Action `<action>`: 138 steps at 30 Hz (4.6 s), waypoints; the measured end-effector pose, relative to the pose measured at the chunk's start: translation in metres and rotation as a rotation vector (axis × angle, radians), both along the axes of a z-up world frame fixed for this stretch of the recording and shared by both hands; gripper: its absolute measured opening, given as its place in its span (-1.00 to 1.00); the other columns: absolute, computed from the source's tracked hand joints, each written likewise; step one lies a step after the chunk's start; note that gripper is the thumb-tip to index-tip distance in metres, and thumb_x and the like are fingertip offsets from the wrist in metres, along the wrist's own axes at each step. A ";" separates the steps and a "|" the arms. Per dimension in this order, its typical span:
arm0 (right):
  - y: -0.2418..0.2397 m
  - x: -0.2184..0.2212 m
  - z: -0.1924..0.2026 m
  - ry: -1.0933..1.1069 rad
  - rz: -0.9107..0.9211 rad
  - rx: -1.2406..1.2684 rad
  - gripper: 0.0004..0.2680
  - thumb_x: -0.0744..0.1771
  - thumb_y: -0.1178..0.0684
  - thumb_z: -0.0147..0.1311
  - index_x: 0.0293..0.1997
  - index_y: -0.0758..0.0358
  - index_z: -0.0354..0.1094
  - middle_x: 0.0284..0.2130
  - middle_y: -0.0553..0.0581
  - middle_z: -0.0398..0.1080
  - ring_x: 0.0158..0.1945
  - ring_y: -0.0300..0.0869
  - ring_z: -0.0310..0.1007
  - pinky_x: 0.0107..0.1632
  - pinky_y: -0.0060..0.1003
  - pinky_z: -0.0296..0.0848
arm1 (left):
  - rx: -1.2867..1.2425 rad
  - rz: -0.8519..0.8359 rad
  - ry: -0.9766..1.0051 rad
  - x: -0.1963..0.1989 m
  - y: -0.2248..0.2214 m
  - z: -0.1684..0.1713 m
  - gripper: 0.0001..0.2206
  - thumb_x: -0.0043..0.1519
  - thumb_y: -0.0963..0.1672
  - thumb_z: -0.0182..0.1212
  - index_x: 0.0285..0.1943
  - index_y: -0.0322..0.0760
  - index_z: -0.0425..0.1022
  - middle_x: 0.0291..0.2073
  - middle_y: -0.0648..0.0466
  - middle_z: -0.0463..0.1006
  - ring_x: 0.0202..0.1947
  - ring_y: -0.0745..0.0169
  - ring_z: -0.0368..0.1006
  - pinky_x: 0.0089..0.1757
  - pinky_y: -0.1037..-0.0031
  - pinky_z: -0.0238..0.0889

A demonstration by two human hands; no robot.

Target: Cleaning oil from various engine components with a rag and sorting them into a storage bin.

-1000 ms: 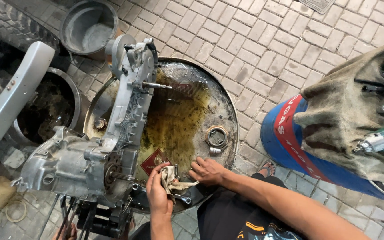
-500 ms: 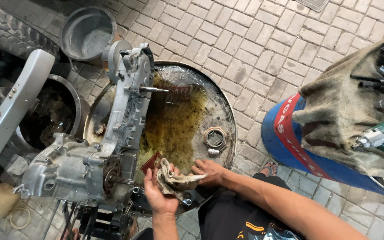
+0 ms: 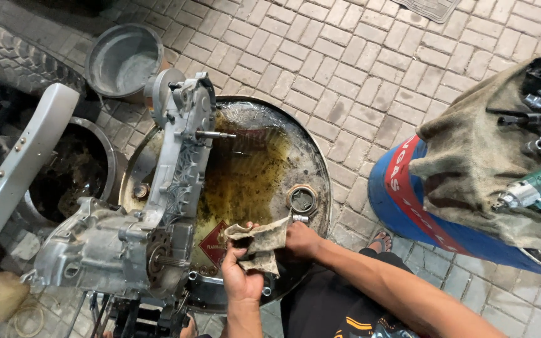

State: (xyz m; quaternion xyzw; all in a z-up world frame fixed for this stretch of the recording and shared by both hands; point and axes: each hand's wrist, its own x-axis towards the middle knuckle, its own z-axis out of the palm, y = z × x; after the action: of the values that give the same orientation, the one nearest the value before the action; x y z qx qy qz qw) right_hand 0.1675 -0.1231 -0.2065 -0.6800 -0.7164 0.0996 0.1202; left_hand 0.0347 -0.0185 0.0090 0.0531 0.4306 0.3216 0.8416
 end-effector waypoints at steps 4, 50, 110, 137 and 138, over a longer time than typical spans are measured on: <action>0.003 0.008 0.086 0.470 -0.187 0.319 -0.80 0.07 0.18 0.05 -0.31 0.19 0.40 -0.50 0.19 0.40 -0.49 0.14 0.43 -0.44 -0.03 0.37 | 0.055 0.013 -0.044 0.000 0.007 -0.009 -0.44 -0.05 -0.31 -0.17 0.20 -0.34 0.42 0.10 -0.27 0.50 0.20 -0.31 0.38 0.28 -0.20 0.18; -0.474 0.294 0.204 2.453 -1.195 0.665 -0.68 0.38 -0.05 0.04 -0.59 0.06 0.03 -0.75 -0.11 0.00 -0.75 -0.42 -0.09 -0.77 -0.59 -0.15 | 0.044 -0.757 0.040 0.298 -0.365 -0.005 -0.62 0.19 -0.32 0.09 0.23 -0.44 0.40 0.00 -0.37 0.58 0.00 -0.11 0.53 0.10 0.18 0.36; -0.376 0.265 0.239 1.230 -1.475 0.451 -0.74 0.38 -0.07 0.17 -0.49 0.09 0.25 -0.56 -0.13 0.17 -0.46 -0.37 0.13 -0.37 -0.34 0.17 | 0.171 -1.301 0.017 0.369 -0.307 -0.044 -0.75 0.16 -0.29 0.33 0.01 -0.31 0.55 -0.27 0.01 0.64 -0.27 0.19 0.56 -0.18 0.40 0.44; -0.374 0.269 0.194 1.696 -1.686 0.636 -0.76 0.36 0.20 -0.18 -0.56 0.24 0.28 -0.66 0.13 0.33 -0.62 -0.16 0.20 -0.46 -0.15 0.28 | 0.898 -1.753 -0.208 0.399 -0.277 0.032 -0.87 0.17 -0.18 0.43 -0.15 -0.31 0.66 -0.31 0.10 0.65 -0.31 0.45 0.48 -0.25 0.62 0.37; -0.373 0.267 0.191 1.690 -1.728 0.653 -0.78 0.30 0.24 -0.19 -0.64 0.16 0.15 -0.70 0.08 0.21 -0.63 -0.17 0.10 -0.54 -0.17 0.13 | 0.890 -1.749 -0.236 0.398 -0.277 0.032 -0.88 0.19 -0.18 0.42 -0.15 -0.29 0.64 -0.29 0.10 0.64 -0.28 0.44 0.48 -0.21 0.60 0.38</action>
State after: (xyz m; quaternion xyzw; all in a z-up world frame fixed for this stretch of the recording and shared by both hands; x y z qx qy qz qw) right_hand 0.4346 -0.4962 -0.0153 -0.5892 0.2734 0.2108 0.7305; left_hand 0.4325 -0.2957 0.0413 0.6320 -0.0071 -0.2777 0.7235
